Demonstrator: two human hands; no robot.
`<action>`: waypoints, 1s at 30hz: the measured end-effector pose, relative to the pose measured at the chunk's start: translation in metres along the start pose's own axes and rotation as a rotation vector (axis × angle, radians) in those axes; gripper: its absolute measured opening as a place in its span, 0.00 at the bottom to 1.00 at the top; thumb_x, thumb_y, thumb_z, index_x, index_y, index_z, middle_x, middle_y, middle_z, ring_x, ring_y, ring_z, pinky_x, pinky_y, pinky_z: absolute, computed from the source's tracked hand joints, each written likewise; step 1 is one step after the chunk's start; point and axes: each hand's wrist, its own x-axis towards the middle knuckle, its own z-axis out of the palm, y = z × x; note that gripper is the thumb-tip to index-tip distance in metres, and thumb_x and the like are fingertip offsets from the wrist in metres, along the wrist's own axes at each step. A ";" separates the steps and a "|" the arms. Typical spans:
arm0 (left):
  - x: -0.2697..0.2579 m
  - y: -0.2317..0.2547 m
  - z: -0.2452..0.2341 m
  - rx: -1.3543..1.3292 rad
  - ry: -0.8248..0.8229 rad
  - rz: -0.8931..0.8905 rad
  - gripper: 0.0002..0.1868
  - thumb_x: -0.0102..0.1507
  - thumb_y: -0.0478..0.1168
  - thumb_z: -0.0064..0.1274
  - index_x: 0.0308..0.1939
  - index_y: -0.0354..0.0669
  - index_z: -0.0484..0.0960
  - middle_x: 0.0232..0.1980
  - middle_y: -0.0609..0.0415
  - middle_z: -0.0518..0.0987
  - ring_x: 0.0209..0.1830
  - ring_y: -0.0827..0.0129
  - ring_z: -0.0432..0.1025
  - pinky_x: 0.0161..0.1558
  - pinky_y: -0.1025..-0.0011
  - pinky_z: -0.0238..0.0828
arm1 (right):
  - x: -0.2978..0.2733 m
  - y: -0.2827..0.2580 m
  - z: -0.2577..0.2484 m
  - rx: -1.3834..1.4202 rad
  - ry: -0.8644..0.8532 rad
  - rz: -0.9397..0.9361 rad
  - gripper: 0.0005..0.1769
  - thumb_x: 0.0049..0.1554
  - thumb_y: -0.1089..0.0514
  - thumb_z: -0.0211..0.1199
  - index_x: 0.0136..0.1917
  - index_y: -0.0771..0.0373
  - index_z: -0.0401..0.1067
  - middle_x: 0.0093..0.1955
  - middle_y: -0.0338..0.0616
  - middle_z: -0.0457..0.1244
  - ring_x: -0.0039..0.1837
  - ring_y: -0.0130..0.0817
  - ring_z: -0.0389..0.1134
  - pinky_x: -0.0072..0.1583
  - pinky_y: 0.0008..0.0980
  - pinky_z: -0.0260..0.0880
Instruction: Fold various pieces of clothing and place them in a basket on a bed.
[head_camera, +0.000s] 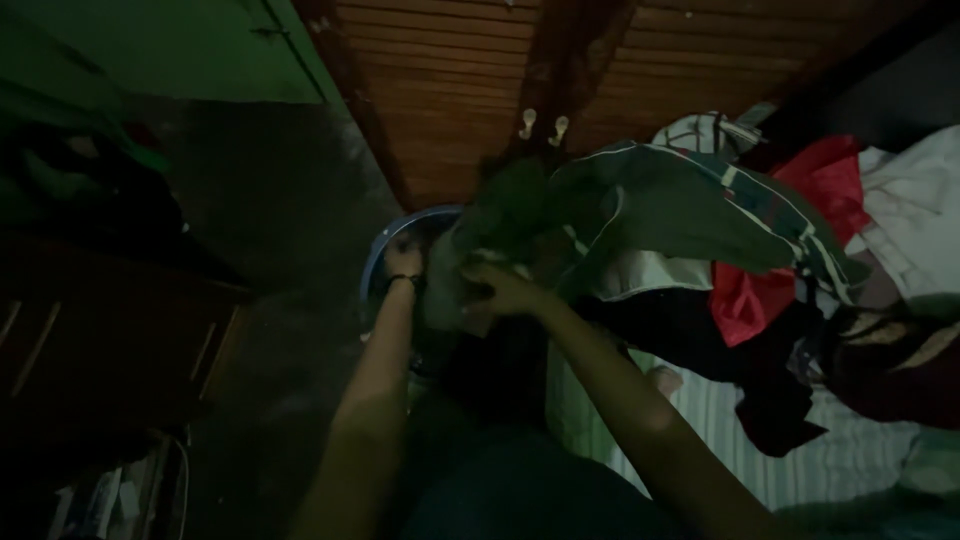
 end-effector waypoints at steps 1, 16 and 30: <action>0.002 0.004 0.008 0.002 -0.011 0.005 0.26 0.61 0.46 0.57 0.62 0.44 0.81 0.63 0.44 0.82 0.64 0.51 0.74 0.67 0.57 0.68 | -0.009 0.008 -0.008 0.004 0.009 0.007 0.46 0.51 0.44 0.80 0.73 0.64 0.62 0.76 0.55 0.54 0.76 0.51 0.55 0.74 0.44 0.55; -0.106 0.102 0.149 0.155 -0.531 0.593 0.32 0.57 0.39 0.60 0.67 0.44 0.73 0.62 0.37 0.75 0.63 0.44 0.70 0.62 0.52 0.69 | -0.167 0.164 -0.200 -0.406 0.544 1.108 0.63 0.52 0.42 0.71 0.85 0.39 0.30 0.85 0.56 0.26 0.80 0.71 0.33 0.66 0.77 0.47; -0.129 0.156 0.103 -0.321 -0.794 0.335 0.47 0.62 0.48 0.54 0.81 0.51 0.46 0.78 0.45 0.59 0.75 0.53 0.60 0.71 0.60 0.61 | -0.024 0.070 -0.053 -0.099 0.806 0.058 0.33 0.58 0.64 0.58 0.77 0.64 0.59 0.73 0.62 0.59 0.74 0.58 0.59 0.74 0.50 0.59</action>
